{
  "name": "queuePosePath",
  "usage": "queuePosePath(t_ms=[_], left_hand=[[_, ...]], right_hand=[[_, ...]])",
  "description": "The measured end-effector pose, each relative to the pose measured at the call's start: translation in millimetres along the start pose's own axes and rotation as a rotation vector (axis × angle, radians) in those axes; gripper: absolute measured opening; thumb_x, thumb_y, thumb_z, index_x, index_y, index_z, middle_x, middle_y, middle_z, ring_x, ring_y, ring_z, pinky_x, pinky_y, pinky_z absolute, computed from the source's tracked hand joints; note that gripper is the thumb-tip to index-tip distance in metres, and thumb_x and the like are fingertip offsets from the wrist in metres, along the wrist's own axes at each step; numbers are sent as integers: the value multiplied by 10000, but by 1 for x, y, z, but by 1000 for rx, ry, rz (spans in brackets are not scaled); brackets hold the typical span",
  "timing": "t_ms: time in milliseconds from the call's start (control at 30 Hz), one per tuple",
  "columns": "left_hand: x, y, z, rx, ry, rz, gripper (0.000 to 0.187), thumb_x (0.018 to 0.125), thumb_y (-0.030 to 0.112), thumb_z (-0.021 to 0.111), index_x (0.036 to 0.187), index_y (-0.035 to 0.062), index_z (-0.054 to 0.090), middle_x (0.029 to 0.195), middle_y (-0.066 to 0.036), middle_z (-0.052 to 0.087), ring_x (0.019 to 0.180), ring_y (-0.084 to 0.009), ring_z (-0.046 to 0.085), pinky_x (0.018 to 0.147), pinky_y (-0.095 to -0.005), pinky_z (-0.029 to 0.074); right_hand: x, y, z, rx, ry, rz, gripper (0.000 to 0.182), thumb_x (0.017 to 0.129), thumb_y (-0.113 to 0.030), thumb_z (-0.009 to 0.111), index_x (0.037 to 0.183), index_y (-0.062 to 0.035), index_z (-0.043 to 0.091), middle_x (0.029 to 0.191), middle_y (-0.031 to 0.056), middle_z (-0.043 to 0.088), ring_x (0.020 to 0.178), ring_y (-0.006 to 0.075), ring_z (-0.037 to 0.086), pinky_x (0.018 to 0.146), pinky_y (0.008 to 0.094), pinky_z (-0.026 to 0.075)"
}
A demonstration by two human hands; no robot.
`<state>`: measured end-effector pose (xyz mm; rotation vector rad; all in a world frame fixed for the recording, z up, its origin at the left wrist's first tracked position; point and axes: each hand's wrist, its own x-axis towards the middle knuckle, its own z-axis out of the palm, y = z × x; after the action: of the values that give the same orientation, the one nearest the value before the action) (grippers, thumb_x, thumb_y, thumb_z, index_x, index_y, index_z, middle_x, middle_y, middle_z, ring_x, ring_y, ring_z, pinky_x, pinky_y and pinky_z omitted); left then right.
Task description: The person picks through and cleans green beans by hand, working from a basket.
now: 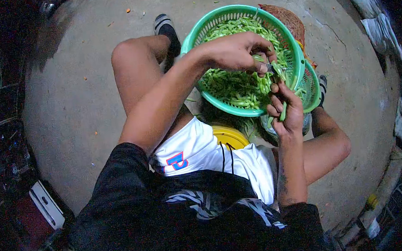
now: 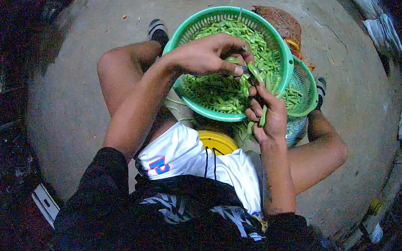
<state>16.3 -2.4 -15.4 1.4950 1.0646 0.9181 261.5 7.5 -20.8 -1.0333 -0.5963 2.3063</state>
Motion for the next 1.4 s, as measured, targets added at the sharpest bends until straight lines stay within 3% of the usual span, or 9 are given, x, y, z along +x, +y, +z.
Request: queuePosePath(t_ms=[633,700,867,967,1167,1200,1233,1300,1400], left_hand=[[-4,9,-17,-175,39,-78,361,890,93,724,1227,26,616,1029,-40,671,933,-123,634,778,-290,509],[-6,14,-7,-78,-67,-127,363,892,77,719,1235,23,613,1011,-41,665,934,-120,636,800,-294,506],[-3,12,-2,36,-134,25,391,883,88,717,1253,27,606,980,-44,657,891,-109,611,804,-281,473],[-4,16,-7,-119,-78,-163,391,873,95,724,1244,42,615,987,-40,659,912,-117,607,818,-291,478],[-4,12,3,-23,-133,-22,365,852,129,740,1197,51,649,1010,-33,639,871,-138,586,857,-316,489],[-1,11,1,-8,-19,197,384,811,76,732,1188,41,668,887,-34,672,785,-118,604,703,-289,490],[-5,11,-7,-180,-22,-42,372,820,66,731,1187,50,669,879,-35,662,775,-98,591,664,-270,474],[-9,14,-20,-184,19,-138,321,893,112,724,1202,56,656,967,-21,640,850,-91,572,749,-261,482],[-6,4,-21,-94,33,-58,319,901,109,719,1208,56,654,938,-26,644,815,-99,579,727,-266,481]], right_hand=[[3,-2,-3,121,-140,93,167,1022,-180,590,1160,-86,596,921,-25,615,525,24,388,451,189,298],[3,0,-3,115,-85,72,157,1028,-199,592,1143,-94,597,907,-27,614,525,20,390,454,189,298],[4,3,-11,79,-24,66,165,1023,-219,606,1140,-103,599,896,-21,626,523,23,395,455,191,298],[5,1,-8,86,-71,45,164,1010,-203,615,1136,-98,605,899,-13,640,521,34,402,457,194,305],[5,4,-18,30,-14,38,172,1015,-221,616,1124,-88,612,884,-6,644,518,42,411,455,188,305],[5,3,-16,-5,-73,37,177,1020,-230,611,1122,-85,611,882,-4,644,522,39,414,455,186,304],[5,3,-14,-4,-74,38,177,1020,-230,611,1122,-85,611,882,-4,644,522,39,414,455,186,304],[2,2,-1,-41,27,19,226,994,-193,614,1173,-55,613,878,3,635,526,46,405,452,193,307],[2,-5,22,-28,30,5,292,998,-184,581,1230,-6,599,821,-11,578,529,50,390,443,199,302]])
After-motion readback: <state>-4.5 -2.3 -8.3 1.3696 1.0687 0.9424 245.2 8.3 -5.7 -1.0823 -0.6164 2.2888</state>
